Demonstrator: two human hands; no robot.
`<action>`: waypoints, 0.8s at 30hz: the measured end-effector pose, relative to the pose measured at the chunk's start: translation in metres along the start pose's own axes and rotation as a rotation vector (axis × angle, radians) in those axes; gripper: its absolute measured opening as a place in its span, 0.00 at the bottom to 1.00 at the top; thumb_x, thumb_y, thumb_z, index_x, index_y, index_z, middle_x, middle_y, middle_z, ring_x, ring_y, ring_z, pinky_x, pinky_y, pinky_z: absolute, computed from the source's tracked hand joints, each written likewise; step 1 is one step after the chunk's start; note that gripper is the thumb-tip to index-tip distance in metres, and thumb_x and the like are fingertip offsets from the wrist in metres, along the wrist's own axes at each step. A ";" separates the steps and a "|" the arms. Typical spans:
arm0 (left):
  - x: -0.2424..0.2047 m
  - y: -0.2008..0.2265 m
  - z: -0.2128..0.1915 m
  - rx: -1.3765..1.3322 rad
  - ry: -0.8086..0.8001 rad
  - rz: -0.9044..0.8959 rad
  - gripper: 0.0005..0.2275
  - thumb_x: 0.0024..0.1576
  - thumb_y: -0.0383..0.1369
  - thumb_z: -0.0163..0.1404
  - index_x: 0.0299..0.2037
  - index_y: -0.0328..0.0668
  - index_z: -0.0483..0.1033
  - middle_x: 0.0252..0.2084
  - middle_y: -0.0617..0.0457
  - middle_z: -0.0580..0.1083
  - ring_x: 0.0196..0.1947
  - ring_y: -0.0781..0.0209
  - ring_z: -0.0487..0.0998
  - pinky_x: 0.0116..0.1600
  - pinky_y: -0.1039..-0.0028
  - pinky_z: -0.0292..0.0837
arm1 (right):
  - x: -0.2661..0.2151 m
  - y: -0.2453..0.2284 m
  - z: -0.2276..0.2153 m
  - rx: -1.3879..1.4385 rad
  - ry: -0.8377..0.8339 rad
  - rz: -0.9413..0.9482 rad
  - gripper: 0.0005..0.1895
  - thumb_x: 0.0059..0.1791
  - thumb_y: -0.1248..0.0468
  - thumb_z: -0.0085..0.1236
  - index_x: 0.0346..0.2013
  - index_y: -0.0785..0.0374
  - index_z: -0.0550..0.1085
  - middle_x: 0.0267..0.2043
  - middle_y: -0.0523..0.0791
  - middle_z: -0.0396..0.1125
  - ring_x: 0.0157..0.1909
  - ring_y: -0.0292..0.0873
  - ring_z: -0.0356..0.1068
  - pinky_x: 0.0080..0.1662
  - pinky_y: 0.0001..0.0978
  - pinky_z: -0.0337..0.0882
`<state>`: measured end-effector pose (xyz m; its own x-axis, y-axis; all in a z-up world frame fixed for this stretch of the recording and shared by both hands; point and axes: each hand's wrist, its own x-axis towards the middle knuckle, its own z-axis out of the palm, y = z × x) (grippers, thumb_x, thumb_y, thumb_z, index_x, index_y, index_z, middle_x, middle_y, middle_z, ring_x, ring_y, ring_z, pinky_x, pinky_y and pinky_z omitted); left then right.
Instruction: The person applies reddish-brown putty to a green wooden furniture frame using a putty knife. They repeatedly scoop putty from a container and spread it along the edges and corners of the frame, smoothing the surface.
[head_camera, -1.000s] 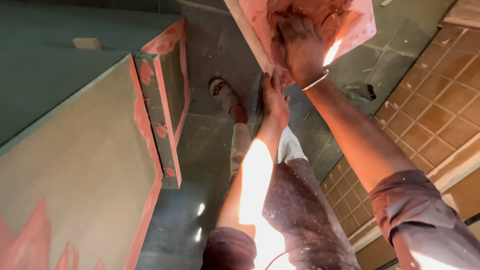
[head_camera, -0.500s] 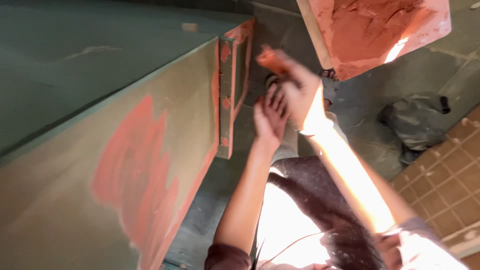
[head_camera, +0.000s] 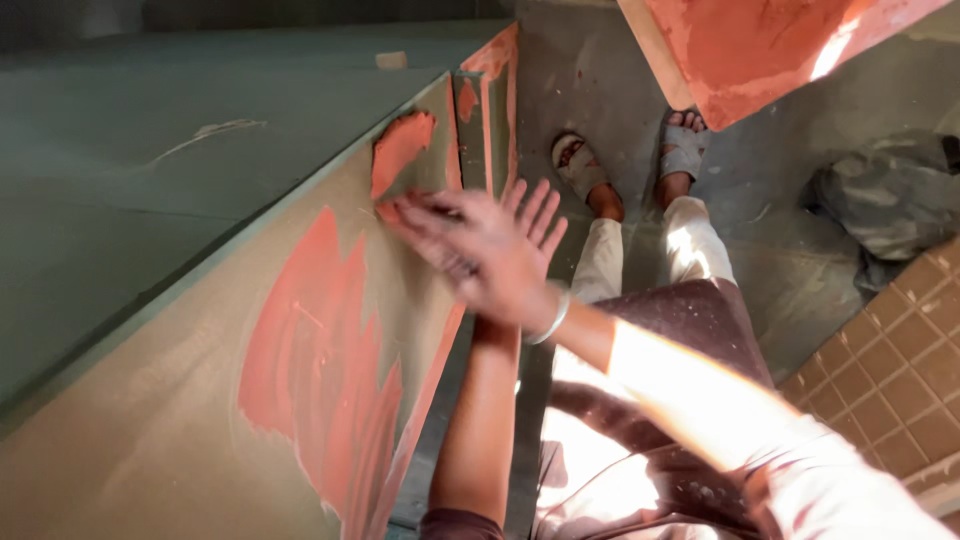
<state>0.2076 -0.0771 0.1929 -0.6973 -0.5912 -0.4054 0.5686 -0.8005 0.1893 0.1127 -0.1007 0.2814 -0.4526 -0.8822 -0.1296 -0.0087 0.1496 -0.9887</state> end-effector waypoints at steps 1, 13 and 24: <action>0.005 0.000 0.003 0.084 0.123 -0.040 0.33 0.66 0.53 0.37 0.77 0.42 0.50 0.77 0.43 0.54 0.77 0.48 0.55 0.78 0.54 0.47 | 0.007 0.017 -0.009 0.036 0.033 0.033 0.25 0.46 0.73 0.51 0.59 0.64 0.73 0.57 0.50 0.69 0.60 0.49 0.69 0.61 0.36 0.69; 0.014 -0.003 0.043 0.283 0.489 -0.095 0.30 0.64 0.52 0.34 0.73 0.44 0.57 0.72 0.46 0.64 0.74 0.47 0.61 0.75 0.56 0.54 | 0.057 -0.019 -0.014 0.470 0.040 0.404 0.06 0.52 0.66 0.48 0.34 0.67 0.68 0.27 0.36 0.56 0.31 0.30 0.54 0.34 0.28 0.61; 0.022 -0.019 -0.023 0.033 0.480 -0.026 0.24 0.69 0.53 0.38 0.65 0.44 0.67 0.67 0.51 0.68 0.67 0.56 0.66 0.72 0.59 0.58 | 0.081 0.133 -0.022 0.560 0.087 0.577 0.07 0.51 0.66 0.50 0.34 0.68 0.73 0.28 0.38 0.65 0.28 0.31 0.63 0.31 0.29 0.65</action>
<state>0.1913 -0.0730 0.1599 -0.4260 -0.4652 -0.7759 0.5342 -0.8215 0.1993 0.0554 -0.1422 0.1407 -0.3173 -0.6932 -0.6471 0.6846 0.3048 -0.6622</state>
